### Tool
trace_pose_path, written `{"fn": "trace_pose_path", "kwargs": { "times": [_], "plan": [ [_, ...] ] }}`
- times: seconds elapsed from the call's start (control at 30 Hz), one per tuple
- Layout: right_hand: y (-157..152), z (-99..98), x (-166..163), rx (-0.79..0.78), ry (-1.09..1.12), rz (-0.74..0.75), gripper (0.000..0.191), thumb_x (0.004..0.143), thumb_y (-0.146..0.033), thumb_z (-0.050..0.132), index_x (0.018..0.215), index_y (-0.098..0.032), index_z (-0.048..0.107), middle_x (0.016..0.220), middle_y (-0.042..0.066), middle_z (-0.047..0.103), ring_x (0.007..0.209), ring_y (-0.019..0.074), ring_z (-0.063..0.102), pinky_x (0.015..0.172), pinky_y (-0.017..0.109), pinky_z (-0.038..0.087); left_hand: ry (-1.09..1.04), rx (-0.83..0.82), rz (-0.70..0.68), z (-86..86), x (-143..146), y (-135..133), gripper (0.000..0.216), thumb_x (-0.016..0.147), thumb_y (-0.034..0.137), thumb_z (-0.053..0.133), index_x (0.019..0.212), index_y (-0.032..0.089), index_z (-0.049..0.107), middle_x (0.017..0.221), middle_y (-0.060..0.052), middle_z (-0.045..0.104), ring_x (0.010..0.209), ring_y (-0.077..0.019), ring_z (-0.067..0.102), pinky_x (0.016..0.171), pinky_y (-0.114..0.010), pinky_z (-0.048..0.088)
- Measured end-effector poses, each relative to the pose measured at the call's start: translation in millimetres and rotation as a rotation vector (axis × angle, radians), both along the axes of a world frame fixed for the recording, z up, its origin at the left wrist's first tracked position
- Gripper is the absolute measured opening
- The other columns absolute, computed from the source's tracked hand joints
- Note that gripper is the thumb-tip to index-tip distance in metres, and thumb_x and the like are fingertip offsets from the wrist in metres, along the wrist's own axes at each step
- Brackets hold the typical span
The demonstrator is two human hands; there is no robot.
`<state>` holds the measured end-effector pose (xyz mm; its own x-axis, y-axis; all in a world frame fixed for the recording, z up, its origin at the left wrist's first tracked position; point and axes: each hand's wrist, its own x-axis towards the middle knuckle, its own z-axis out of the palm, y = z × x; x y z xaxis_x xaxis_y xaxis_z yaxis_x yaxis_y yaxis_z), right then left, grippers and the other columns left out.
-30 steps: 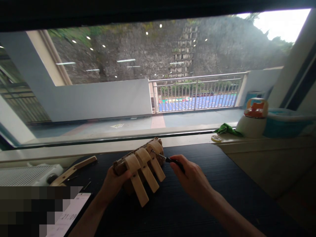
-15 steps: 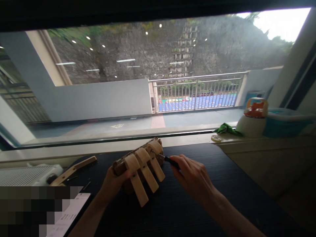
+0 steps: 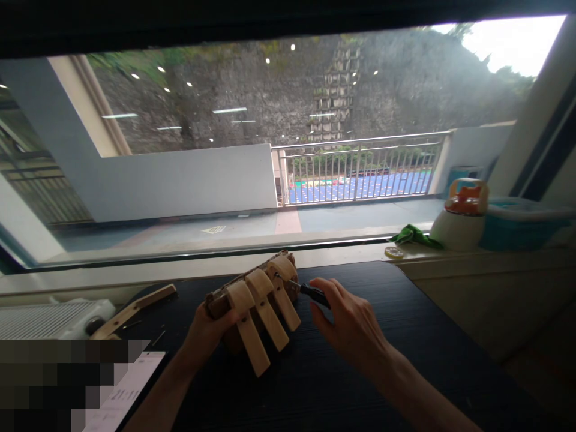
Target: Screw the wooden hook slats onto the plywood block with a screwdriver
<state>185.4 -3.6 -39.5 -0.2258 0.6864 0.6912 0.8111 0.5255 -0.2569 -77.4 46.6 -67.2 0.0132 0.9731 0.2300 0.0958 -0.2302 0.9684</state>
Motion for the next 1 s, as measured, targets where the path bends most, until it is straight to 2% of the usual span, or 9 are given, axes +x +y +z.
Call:
{"fn": "trace_pose_path", "kwargs": {
  "times": [0.13,0.27,0.4,0.53,0.63,0.73,0.9,1.0],
  "plan": [
    [0.8,1.8,-1.0,0.12,-0.098,-0.012,0.017,0.085,-0.015,0.044,0.099,-0.016,0.054,0.078,0.003,0.059,0.065,0.0134,0.057,0.056,0.024,0.039,-0.006,0.004,-0.014,-0.4,-0.3,0.5,0.033,0.06,0.024,0.073,0.09,0.014,0.066,0.081,-0.003,0.073,0.079,-0.0262,0.066,0.069,-0.033,0.054],
    [2.3,2.0,-0.3,0.173,-0.091,0.033,0.016,0.086,-0.016,0.045,0.098,-0.015,0.055,0.076,0.004,0.061,0.066,0.0135,0.058,0.06,0.024,0.041,0.018,-0.004,-0.006,-0.8,-1.0,1.7,0.035,0.06,0.024,0.073,0.092,0.014,0.066,0.082,-0.004,0.073,0.08,-0.0269,0.065,0.069,-0.033,0.054],
    [2.4,-0.8,0.6,0.018,0.036,0.058,0.017,0.086,-0.019,0.046,0.1,-0.017,0.053,0.081,0.004,0.066,0.069,0.014,0.061,0.06,0.024,0.042,0.022,-0.017,-0.005,-0.3,-0.7,1.5,0.033,0.06,0.026,0.073,0.09,0.014,0.066,0.081,-0.003,0.073,0.079,-0.0266,0.066,0.069,-0.033,0.055],
    [1.2,-3.0,0.9,-0.198,0.114,0.007,0.017,0.087,-0.028,0.045,0.099,-0.02,0.053,0.073,0.001,0.065,0.057,0.0137,0.059,0.05,0.023,0.038,0.001,-0.012,0.005,0.3,0.2,0.1,0.032,0.059,0.024,0.074,0.088,0.015,0.066,0.078,-0.002,0.072,0.075,-0.0254,0.066,0.067,-0.032,0.055],
    [-0.2,-1.2,1.3,-0.224,0.094,0.002,0.02,0.086,-0.027,0.045,0.103,-0.02,0.051,0.072,0.0,0.065,0.054,0.0135,0.057,0.049,0.023,0.037,-0.004,-0.006,0.01,0.6,1.0,-0.5,0.029,0.059,0.024,0.073,0.086,0.014,0.067,0.076,-0.002,0.072,0.074,-0.0255,0.066,0.065,-0.032,0.055],
    [-1.3,2.6,2.4,-0.122,0.055,0.003,0.029,0.082,-0.021,0.047,0.111,-0.018,0.046,0.076,0.001,0.064,0.059,0.0138,0.058,0.053,0.024,0.038,-0.004,-0.015,0.011,1.2,1.5,-0.9,0.032,0.058,0.024,0.073,0.088,0.014,0.068,0.077,-0.003,0.073,0.075,-0.0263,0.067,0.066,-0.033,0.055],
    [0.8,6.1,4.6,0.144,-0.1,0.04,0.021,0.086,-0.014,0.042,0.102,-0.015,0.054,0.079,0.004,0.061,0.066,0.013,0.058,0.059,0.024,0.041,0.002,-0.015,0.0,2.2,1.3,-1.3,0.032,0.059,0.023,0.072,0.089,0.014,0.068,0.079,-0.002,0.073,0.077,-0.0259,0.067,0.067,-0.032,0.055],
    [2.6,5.1,4.6,0.199,-0.127,0.042,0.023,0.087,-0.014,0.041,0.105,-0.015,0.055,0.078,0.005,0.061,0.067,0.0125,0.058,0.062,0.024,0.042,0.013,-0.013,0.019,3.2,1.7,-1.1,0.033,0.058,0.024,0.072,0.089,0.014,0.068,0.079,-0.003,0.074,0.076,-0.0263,0.067,0.067,-0.032,0.055]
  ]
}}
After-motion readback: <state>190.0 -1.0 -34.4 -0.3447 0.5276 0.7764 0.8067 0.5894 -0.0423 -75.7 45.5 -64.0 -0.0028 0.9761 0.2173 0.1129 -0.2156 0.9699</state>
